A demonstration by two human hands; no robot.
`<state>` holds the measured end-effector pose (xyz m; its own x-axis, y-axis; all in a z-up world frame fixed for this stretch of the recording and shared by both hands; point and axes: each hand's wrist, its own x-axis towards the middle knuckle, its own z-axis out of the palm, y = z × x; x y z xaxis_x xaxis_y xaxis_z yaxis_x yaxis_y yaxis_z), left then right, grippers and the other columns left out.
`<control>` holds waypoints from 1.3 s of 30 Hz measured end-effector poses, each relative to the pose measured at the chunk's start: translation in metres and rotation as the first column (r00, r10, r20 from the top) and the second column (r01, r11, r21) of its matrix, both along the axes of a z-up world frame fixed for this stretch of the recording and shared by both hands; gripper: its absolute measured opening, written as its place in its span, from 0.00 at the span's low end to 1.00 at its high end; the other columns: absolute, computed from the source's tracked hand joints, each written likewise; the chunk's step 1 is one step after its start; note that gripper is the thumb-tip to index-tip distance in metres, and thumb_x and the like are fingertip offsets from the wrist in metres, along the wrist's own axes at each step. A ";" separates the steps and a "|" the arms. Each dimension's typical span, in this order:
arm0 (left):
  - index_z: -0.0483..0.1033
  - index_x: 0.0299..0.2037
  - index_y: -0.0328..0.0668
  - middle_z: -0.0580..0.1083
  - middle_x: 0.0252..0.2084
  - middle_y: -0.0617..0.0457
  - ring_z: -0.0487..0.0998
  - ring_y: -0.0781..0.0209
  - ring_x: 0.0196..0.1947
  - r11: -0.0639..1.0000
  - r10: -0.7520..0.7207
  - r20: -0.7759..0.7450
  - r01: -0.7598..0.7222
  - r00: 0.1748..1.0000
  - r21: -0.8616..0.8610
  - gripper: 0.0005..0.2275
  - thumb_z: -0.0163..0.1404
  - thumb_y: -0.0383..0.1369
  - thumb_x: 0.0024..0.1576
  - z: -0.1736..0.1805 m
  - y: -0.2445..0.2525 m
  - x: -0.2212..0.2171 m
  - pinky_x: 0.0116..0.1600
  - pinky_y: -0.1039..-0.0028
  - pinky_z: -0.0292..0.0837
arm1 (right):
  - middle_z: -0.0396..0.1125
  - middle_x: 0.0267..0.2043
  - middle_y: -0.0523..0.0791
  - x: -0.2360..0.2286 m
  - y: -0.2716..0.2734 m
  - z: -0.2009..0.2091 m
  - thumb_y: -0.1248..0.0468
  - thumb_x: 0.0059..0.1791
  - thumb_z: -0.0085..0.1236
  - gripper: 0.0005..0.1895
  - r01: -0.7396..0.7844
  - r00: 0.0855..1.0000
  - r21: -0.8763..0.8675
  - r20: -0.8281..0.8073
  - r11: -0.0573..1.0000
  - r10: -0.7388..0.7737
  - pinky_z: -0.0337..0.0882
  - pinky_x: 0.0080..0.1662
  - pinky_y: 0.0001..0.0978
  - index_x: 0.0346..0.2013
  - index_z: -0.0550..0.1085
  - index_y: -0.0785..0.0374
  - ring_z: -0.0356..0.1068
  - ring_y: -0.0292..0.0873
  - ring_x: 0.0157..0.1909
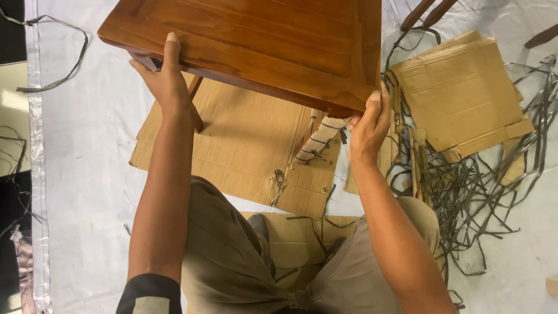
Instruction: Wrapping wooden table legs with cardboard and string for protection.
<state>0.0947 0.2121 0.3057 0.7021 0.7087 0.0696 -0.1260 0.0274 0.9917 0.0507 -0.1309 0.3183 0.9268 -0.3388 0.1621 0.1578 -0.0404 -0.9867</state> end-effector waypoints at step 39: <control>0.64 0.51 0.36 0.65 0.46 0.41 0.66 0.44 0.51 0.975 -0.217 0.274 0.191 0.937 0.116 0.24 0.58 0.46 0.55 -0.041 0.070 0.090 0.59 0.46 0.56 | 0.67 0.58 0.47 0.158 -0.006 -0.047 0.54 0.53 0.30 0.24 -0.115 0.877 0.264 0.479 0.958 -0.027 0.63 0.59 0.47 0.56 0.72 0.55 0.64 0.48 0.58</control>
<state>0.1842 0.2820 0.2647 0.7732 0.5348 0.3408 -0.4025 -0.0015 0.9154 0.2086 -0.1365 0.2709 0.7766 -0.3958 0.4901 0.6027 0.2404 -0.7609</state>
